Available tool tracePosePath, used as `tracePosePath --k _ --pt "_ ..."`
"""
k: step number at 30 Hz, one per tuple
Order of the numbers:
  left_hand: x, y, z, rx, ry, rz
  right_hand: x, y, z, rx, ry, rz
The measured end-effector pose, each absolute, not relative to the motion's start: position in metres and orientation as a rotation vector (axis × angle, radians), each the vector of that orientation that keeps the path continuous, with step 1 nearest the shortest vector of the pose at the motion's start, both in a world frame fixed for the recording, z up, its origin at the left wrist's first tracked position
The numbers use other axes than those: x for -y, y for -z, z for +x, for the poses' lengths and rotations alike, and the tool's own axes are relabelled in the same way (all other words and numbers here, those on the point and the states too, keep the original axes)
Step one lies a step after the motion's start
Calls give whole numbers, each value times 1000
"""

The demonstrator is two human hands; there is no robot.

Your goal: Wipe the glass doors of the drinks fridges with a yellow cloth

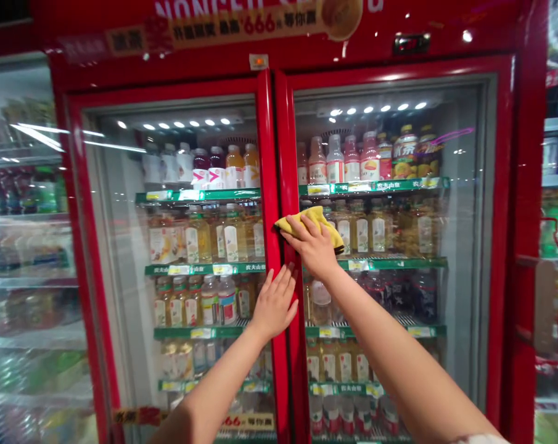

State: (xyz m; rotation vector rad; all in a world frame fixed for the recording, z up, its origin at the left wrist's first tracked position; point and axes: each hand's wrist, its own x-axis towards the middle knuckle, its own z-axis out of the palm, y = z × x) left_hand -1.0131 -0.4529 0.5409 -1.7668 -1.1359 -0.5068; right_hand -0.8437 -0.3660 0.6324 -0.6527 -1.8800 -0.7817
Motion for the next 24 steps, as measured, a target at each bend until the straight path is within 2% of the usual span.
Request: tracePosePath --k 4,7,13,17,20,24 --pt "458 -532 -1021 1126 466 -1782 380 -609 -854 1865 710 -726" --pt "458 -541 -1024 1118 441 -1779 383 -611 -855 1893 677 -754" --pt "448 -588 -1018 1109 421 -1816 377 -697 -851 1853 583 -805" --pt "444 -594 -1018 1039 469 -1833 363 -736 -850 1777 543 -699" --pt "446 -582 -1019 1042 516 -1853 357 -718 -852 1763 527 -650" --pt "453 -549 -1022 1098 541 -1885 366 -636 -853 1840 512 -662"
